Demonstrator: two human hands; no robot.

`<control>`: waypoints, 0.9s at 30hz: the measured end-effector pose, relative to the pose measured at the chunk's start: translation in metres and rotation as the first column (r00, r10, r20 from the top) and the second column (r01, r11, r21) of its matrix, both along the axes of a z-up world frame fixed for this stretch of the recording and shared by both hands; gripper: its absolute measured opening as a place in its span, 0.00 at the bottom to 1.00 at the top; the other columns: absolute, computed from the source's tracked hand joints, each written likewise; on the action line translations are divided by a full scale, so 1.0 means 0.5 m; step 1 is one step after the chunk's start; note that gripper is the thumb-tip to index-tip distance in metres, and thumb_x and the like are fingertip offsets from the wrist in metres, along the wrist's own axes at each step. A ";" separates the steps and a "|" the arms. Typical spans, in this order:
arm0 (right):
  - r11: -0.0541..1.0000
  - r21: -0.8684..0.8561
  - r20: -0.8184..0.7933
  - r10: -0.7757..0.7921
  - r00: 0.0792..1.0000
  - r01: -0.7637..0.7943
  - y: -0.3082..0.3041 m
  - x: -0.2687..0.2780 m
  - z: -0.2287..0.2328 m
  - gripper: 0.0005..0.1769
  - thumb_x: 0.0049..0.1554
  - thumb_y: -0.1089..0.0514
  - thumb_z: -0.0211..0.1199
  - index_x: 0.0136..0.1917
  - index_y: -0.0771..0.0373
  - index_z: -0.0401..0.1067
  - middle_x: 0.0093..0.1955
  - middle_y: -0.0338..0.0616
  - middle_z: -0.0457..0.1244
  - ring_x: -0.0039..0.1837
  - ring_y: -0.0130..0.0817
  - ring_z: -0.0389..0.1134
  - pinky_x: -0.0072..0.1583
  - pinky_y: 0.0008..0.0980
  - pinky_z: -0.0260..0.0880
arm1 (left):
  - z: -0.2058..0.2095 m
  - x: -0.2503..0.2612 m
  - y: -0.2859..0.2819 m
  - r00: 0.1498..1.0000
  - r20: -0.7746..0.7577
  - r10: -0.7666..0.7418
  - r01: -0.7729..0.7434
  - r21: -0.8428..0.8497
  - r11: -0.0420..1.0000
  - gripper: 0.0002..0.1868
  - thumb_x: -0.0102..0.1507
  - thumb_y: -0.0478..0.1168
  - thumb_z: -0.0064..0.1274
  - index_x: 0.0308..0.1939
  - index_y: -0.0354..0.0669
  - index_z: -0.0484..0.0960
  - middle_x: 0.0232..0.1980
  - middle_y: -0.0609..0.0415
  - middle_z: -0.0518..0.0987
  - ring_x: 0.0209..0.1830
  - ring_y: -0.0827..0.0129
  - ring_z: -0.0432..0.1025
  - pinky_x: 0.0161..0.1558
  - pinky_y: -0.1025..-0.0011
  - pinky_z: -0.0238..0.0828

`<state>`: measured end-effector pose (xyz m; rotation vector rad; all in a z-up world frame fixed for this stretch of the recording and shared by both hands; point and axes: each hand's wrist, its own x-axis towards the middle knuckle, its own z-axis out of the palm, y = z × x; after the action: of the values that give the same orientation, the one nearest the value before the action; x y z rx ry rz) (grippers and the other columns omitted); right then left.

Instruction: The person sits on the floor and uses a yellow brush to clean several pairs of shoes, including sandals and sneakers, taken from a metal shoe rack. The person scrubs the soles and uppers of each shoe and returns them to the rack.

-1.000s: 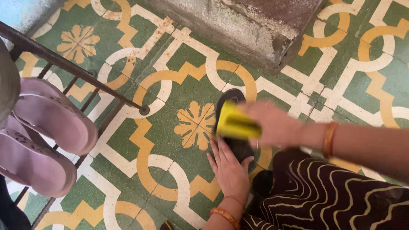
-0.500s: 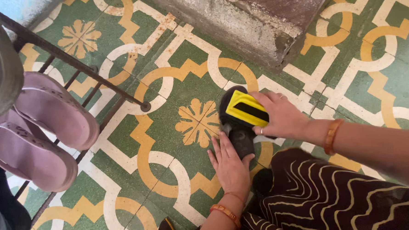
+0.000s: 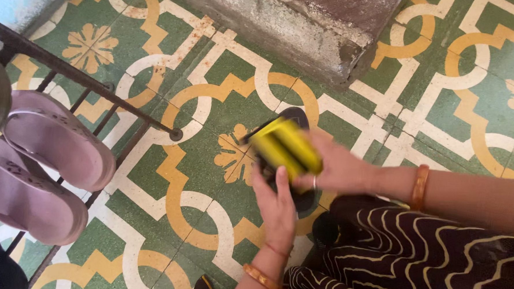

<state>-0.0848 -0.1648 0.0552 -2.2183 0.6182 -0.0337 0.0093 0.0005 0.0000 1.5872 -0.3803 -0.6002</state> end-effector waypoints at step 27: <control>0.972 -0.185 -0.175 -0.178 0.968 0.145 0.120 -0.024 0.637 0.29 0.47 0.54 0.78 0.60 0.58 0.73 0.46 0.44 0.74 0.47 0.33 0.71 0.52 0.34 0.70 | 0.528 0.025 0.085 0.831 0.537 0.146 0.059 -0.346 0.936 0.31 0.63 0.47 0.61 0.64 0.31 0.74 0.67 0.35 0.70 0.66 0.48 0.69 0.64 0.60 0.67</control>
<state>-0.0968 -0.1048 0.3739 -2.3484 0.9335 0.0442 0.0218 0.0429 0.2641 1.3920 -0.8388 -0.0034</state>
